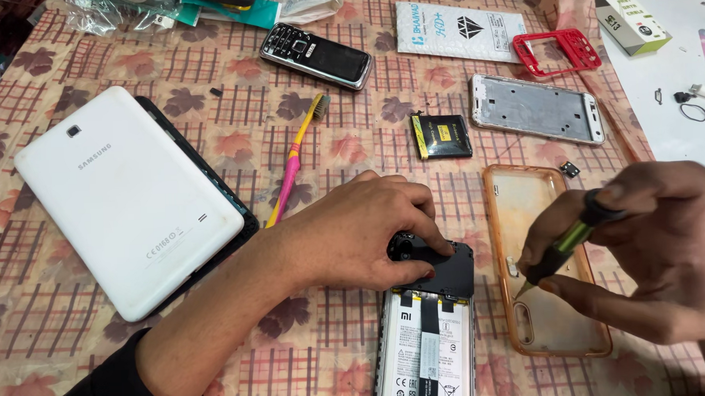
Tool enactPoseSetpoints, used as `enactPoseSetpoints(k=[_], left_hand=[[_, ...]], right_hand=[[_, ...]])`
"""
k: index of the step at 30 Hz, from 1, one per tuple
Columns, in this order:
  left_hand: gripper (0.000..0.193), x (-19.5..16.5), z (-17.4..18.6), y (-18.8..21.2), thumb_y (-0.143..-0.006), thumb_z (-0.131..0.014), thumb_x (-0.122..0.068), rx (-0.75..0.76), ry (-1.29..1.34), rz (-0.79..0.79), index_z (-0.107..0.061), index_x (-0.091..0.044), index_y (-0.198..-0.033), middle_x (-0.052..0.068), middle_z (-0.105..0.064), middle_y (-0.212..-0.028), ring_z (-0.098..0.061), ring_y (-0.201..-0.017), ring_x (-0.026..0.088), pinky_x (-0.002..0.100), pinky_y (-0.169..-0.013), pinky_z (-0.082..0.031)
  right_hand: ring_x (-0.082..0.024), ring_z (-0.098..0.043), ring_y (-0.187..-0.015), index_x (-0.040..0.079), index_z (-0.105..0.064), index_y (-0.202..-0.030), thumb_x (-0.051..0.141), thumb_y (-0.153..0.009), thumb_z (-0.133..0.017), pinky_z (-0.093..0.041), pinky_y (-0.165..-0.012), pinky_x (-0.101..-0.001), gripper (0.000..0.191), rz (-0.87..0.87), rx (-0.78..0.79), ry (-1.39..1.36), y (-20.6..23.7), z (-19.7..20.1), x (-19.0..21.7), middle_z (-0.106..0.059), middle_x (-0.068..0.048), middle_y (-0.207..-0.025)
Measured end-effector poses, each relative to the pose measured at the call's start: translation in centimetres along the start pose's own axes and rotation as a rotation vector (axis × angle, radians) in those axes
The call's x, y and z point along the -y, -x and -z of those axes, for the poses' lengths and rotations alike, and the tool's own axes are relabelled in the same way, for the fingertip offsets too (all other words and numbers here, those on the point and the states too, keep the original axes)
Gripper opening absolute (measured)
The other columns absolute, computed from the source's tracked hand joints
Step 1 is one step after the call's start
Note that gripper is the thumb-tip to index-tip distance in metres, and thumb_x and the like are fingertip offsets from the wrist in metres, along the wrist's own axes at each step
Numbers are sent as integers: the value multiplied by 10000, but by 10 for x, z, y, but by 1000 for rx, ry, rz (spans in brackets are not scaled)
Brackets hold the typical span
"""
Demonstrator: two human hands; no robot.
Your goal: The person disassembles a smartphone using a screwdriver to remove screws and separate internal components. They then use a toothbrush to clean the interior of the phone's back cover and the exposed internal chassis.
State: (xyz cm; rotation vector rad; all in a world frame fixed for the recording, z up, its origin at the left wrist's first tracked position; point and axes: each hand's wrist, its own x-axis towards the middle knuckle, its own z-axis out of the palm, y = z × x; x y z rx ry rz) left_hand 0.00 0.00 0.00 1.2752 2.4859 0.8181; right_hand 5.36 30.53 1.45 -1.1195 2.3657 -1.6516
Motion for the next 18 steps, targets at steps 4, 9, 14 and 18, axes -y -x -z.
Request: enactPoseSetpoints(k=[4, 9, 14, 18], left_hand=[[285, -4, -7, -10, -769, -756, -364, -13, 1, -15, -810, -238, -1019, -9, -682, -909, -676, -888, 153, 396, -978, -436], [344, -9, -19, -23, -785, -747, -368, -59, -37, -94, -771, -232, -1100, 1, -661, -967, -644, -976, 182, 402, -939, -427], [358, -7, -24, -38, -831, -724, -407, -58, -87, -92, -751, -243, -1148, 2, -637, -979, -635, -1011, 181, 406, -937, -421], [365, 32, 7, -24, -831, -722, -420, -63, -105, -82, -755, -250, -1152, 3, -635, -980, -629, -1011, 185, 408, -936, -417]], right_hand=[[-330, -765, -991, 258, -344, -1396, -178, -705, -757, -697, -858, -486, 915, 35, -14, -110, 1, 2, 9, -606, -187, -1084], [-308, -809, -1002, 312, -316, -1405, -153, -785, -714, -692, -920, -454, 871, -12, -92, -120, 10, -11, 11, -737, -209, -1026], [-290, -797, -1006, 314, -295, -1388, -126, -801, -719, -680, -941, -443, 847, -16, -110, -26, 8, -3, 0, -715, -195, -1032], [-292, -762, -1008, 310, -289, -1380, -128, -798, -717, -648, -935, -442, 845, -27, -113, 10, -39, -19, -11, -728, -193, -1026]])
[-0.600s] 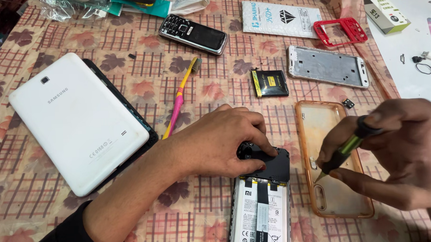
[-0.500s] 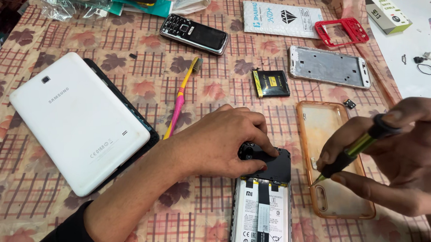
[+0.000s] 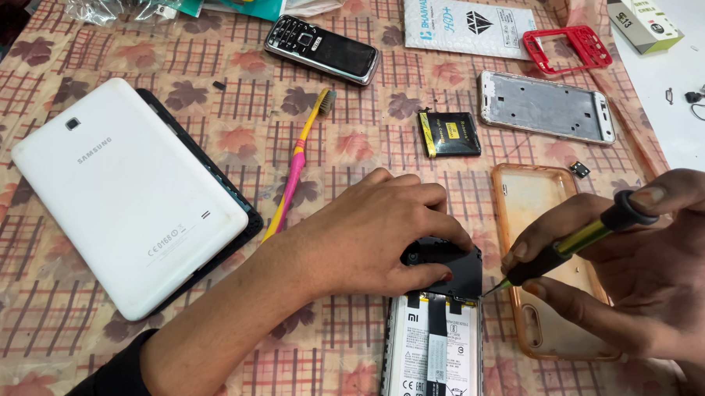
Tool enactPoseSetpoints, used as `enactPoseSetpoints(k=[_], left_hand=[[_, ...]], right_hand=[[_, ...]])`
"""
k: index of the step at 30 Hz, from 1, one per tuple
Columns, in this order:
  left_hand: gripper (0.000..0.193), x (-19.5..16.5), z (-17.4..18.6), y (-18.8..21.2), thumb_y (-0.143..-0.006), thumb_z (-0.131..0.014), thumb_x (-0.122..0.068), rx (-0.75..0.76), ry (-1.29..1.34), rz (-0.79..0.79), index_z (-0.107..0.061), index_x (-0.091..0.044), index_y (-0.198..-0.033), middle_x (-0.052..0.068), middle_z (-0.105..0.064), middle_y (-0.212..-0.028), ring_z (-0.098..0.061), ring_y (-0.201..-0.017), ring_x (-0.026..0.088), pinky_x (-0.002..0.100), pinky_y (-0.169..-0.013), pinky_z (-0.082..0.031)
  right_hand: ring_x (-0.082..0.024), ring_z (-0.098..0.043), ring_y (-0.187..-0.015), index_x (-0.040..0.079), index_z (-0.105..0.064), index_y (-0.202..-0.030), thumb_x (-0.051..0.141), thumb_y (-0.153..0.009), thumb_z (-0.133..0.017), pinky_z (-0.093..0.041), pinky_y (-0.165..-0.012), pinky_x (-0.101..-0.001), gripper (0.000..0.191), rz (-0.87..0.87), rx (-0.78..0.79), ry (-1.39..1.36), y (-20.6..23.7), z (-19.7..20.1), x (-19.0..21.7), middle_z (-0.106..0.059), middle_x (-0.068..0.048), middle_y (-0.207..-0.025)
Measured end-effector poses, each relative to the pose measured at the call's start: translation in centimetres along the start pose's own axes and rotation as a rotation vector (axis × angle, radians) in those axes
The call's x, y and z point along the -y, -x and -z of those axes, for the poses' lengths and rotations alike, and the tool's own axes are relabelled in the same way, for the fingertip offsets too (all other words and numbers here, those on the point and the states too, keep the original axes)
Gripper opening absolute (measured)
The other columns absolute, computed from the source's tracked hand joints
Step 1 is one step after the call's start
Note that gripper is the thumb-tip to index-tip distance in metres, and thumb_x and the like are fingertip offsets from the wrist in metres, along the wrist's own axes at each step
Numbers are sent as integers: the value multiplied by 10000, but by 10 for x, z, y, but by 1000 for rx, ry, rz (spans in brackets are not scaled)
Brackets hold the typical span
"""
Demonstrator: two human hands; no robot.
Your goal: The person disassembles a smartphone using a screwdriver to remove screws and separate internal components. They then use a toothbrush to clean the interior of the phone's back cover and the exposed internal chassis.
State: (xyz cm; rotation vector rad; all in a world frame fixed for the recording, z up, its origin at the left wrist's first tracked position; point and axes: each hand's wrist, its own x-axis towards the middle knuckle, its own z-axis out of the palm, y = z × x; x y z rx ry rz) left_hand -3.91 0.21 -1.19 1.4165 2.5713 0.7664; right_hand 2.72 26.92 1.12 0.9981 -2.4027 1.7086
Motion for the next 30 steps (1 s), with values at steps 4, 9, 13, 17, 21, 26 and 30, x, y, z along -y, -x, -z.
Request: enactPoseSetpoints(k=[4, 9, 13, 17, 21, 26, 30], left_hand=[[365, -4, -8, -18, -829, -719, -428, 30, -2, 37, -757, -265, -1153, -6, -637, -973, -631, -1010, 170, 401, -954, -415], [366, -28, 11, 166, -829, -723, -426, 23, 23, 22, -759, -269, -1157, -7, -640, -980, -631, -1021, 171, 405, -969, -413], [364, -44, 5, 174, -824, -728, -424, 8, 26, 12, -761, -268, -1151, -9, -647, -984, -632, -1024, 174, 404, -975, -412], [357, -19, 12, 145, -822, -729, -422, 6, 31, 8, -765, -268, -1143, -8, -649, -978, -638, -1018, 172, 402, -970, -416], [356, 0, 19, 113, -824, -726, -422, 11, 27, 17, -765, -270, -1144, -5, -647, -969, -643, -1002, 172, 402, -961, -419], [360, 4, 20, 97, -820, -724, -425, 23, 28, 21, -764, -270, -1144, -9, -644, -959, -640, -987, 168, 399, -952, -418], [364, 12, 21, 92, -821, -721, -433, 49, 22, 39, -760, -278, -1149, -15, -639, -951, -636, -976, 159, 392, -953, -419]], right_hand=[[-295, -758, -1007, 306, -283, -1385, -143, -802, -705, -696, -946, -440, 848, 27, 13, -27, 3, 4, -3, -702, -194, -1038], [-302, -807, -1002, 300, -287, -1387, -165, -795, -692, -690, -930, -442, 855, -15, -27, -61, 28, -148, 79, -715, -208, -1037], [-305, -801, -1000, 297, -281, -1385, -166, -789, -691, -690, -934, -451, 858, -6, -22, -51, 41, -155, 94, -711, -214, -1034], [-295, -803, -996, 288, -256, -1380, -150, -801, -692, -701, -925, -444, 847, 23, -5, -33, 20, -136, 78, -716, -206, -1034], [-303, -761, -985, 269, -244, -1354, -143, -793, -695, -660, -925, -448, 829, 16, 0, -30, -5, -108, 51, -721, -207, -1014], [-328, -752, -994, 236, -229, -1312, -149, -784, -701, -689, -906, -440, 806, 15, 17, -49, -3, -96, 37, -690, -252, -1055], [-317, -749, -1001, 204, -198, -1315, -135, -804, -708, -662, -906, -422, 798, 57, 63, -53, -9, -89, 25, -675, -246, -1071]])
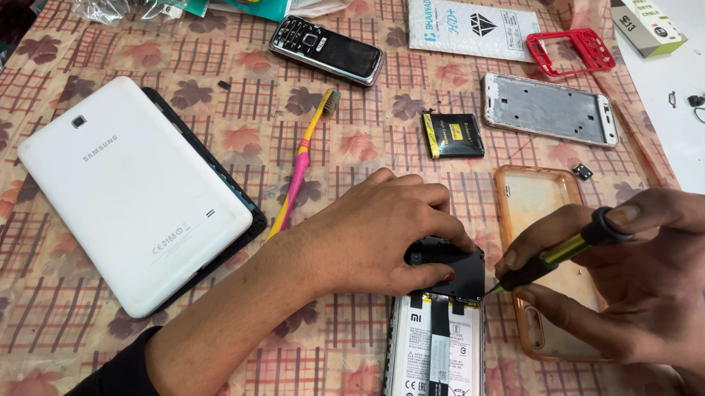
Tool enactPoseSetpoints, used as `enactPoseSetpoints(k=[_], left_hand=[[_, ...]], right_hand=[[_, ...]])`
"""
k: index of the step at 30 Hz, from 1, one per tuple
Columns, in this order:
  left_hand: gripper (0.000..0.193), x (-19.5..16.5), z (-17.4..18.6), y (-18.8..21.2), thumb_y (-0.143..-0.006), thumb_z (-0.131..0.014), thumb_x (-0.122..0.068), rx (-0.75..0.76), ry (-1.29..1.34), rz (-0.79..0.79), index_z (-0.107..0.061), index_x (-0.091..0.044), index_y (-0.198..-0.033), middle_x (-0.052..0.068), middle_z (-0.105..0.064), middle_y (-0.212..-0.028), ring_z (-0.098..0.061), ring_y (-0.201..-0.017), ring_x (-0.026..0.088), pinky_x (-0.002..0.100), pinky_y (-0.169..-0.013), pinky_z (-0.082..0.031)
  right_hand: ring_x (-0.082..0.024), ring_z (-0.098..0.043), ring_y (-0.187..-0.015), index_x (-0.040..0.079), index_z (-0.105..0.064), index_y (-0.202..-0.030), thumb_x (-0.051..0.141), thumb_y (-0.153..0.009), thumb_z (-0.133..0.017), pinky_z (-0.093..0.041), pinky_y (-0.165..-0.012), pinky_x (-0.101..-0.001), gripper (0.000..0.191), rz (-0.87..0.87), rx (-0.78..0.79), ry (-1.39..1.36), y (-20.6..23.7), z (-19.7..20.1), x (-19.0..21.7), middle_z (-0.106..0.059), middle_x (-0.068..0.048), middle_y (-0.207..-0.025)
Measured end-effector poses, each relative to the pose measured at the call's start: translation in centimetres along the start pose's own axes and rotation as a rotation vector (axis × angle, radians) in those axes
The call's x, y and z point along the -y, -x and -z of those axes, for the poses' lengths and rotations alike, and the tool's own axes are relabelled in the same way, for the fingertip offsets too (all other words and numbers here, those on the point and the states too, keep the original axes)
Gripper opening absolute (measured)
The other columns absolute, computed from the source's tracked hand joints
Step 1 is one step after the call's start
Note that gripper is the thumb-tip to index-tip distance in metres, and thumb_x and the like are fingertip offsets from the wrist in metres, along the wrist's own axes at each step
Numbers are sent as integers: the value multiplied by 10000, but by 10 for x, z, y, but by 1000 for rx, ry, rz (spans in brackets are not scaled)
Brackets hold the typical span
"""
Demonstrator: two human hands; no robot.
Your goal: The person disassembles a smartphone using a screwdriver to remove screws and separate internal components. They then use a toothbrush to clean the interior of the phone's back cover and the exposed internal chassis.
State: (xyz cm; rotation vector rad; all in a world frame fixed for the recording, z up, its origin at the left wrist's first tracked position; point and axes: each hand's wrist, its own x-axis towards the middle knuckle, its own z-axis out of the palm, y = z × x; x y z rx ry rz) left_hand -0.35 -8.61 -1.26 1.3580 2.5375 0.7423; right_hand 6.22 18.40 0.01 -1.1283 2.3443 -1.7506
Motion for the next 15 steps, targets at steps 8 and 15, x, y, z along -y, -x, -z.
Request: enactPoseSetpoints(k=[8, 15], left_hand=[[409, 26, 19, -12, -828, -730, -493, -68, -105, -46, -735, -182, -1094, 38, -627, -987, -604, -1038, 216, 463, -952, -416], [498, 17, 6, -4, -783, -732, -473, -209, -126, -24, -685, -99, -1109, 100, -629, -987, -585, -1027, 282, 490, -885, -443]], right_hand=[[-309, -749, -1011, 195, -198, -1280, -132, -782, -733, -665, -906, -404, 800, 7, -11, 94, -32, 5, -17, -664, -235, -1088], [-315, -786, -1067, 217, -256, -1290, -161, -749, -746, -662, -915, -406, 822, -82, -51, 54, -35, -6, -11, -665, -217, -1120]])
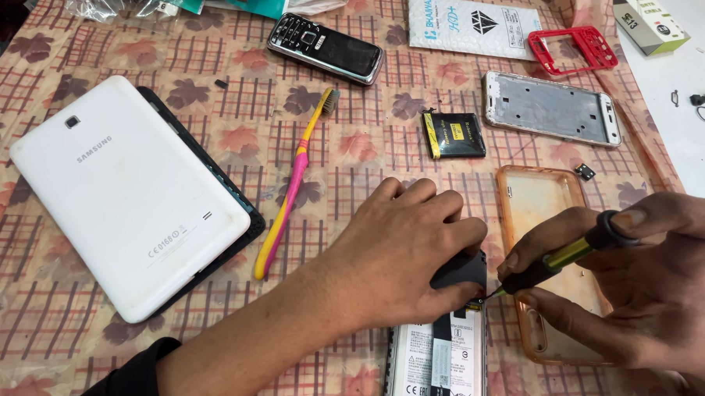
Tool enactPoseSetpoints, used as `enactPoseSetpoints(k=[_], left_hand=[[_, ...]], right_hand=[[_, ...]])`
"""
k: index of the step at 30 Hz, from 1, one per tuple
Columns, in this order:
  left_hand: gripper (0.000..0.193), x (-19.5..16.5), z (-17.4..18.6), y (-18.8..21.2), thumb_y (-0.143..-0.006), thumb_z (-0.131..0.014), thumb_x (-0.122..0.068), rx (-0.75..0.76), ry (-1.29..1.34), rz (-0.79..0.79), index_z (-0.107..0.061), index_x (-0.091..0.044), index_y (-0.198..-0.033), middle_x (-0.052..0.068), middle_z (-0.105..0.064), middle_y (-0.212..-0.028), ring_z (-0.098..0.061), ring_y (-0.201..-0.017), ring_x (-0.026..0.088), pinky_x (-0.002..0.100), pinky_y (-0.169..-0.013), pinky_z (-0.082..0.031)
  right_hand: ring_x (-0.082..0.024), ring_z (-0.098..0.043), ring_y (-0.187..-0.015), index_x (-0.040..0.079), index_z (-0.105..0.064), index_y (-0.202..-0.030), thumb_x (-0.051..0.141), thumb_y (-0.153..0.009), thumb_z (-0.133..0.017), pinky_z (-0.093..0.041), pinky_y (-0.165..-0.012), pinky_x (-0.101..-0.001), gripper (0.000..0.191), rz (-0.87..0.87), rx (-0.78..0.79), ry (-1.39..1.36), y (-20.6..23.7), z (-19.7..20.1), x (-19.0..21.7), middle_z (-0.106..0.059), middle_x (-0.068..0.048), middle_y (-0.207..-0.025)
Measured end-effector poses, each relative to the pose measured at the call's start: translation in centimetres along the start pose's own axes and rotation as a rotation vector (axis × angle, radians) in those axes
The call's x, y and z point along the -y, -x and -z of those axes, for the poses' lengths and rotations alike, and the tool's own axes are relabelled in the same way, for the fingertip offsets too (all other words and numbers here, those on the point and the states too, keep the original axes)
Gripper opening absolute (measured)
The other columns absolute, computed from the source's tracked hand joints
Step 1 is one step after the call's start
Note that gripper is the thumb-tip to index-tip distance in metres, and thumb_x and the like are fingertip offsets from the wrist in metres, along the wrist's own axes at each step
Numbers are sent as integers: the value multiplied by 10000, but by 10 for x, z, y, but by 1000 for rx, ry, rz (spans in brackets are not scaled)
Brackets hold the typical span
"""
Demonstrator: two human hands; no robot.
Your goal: The person disassembles a smartphone using a screwdriver to remove screws and separate internal components. They then use a toothbrush to clean the interior of the phone's back cover and the exposed internal chassis.
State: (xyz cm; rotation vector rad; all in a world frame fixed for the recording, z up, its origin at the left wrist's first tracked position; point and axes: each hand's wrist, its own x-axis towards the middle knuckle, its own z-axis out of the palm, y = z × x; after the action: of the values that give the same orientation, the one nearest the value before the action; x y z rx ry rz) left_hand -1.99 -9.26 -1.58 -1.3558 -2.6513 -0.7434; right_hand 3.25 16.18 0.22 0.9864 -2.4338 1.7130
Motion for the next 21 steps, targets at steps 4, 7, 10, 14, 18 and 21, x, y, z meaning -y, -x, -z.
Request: enactPoseSetpoints(k=[4, 7, 10, 14, 18, 21], left_hand=[[489, -4, -2, 3, -787, -721, -455, 11, -34, 32, -669, -74, -1088, 112, -626, -1013, -587, -1032, 283, 487, -890, -447], [498, -19, -8, -17, -779, -722, -453, 39, -3, 56, -663, -68, -1090, 109, -627, -1018, -586, -1029, 280, 486, -875, -443], [503, -31, -6, -31, -792, -719, -461, 28, -12, 45, -660, -70, -1103, 109, -628, -1027, -585, -1043, 282, 486, -887, -442], [552, -37, -4, -33, -772, -723, -485, 64, 3, 60, -653, -68, -1127, 110, -623, -1029, -579, -1045, 277, 486, -896, -435], [581, -44, -9, -32, -767, -725, -500, 76, 0, 68, -651, -70, -1150, 112, -618, -1041, -572, -1055, 278, 492, -902, -432], [577, -50, -12, -31, -768, -722, -502, 71, -10, 70, -652, -68, -1142, 115, -616, -1049, -569, -1056, 283, 490, -892, -439]], right_hand=[[-307, -768, -1083, 255, -283, -1319, -180, -764, -716, -686, -943, -397, 828, -45, 30, -54, 1, 3, 0, -668, -213, -1153], [-351, -739, -1080, 137, -288, -1351, -164, -775, -717, -649, -922, -445, 778, -345, -79, -374, 9, 27, -3, -640, -264, -1160], [-406, -744, -1076, -15, -268, -1370, -150, -785, -712, -629, -918, -504, 746, -603, -185, -677, 11, 48, 2, -649, -329, -1163], [-285, -792, -1048, 207, -230, -1318, -141, -772, -740, -654, -936, -395, 824, 55, 25, 43, 17, 43, 6, -681, -195, -1112], [-278, -751, -1031, 203, -207, -1306, -121, -776, -754, -656, -933, -392, 828, 67, 19, 88, 20, 43, 9, -681, -193, -1098], [-285, -752, -1032, 222, -226, -1332, -127, -780, -741, -654, -942, -403, 831, 78, 32, 44, 22, 44, 14, -685, -199, -1104]])
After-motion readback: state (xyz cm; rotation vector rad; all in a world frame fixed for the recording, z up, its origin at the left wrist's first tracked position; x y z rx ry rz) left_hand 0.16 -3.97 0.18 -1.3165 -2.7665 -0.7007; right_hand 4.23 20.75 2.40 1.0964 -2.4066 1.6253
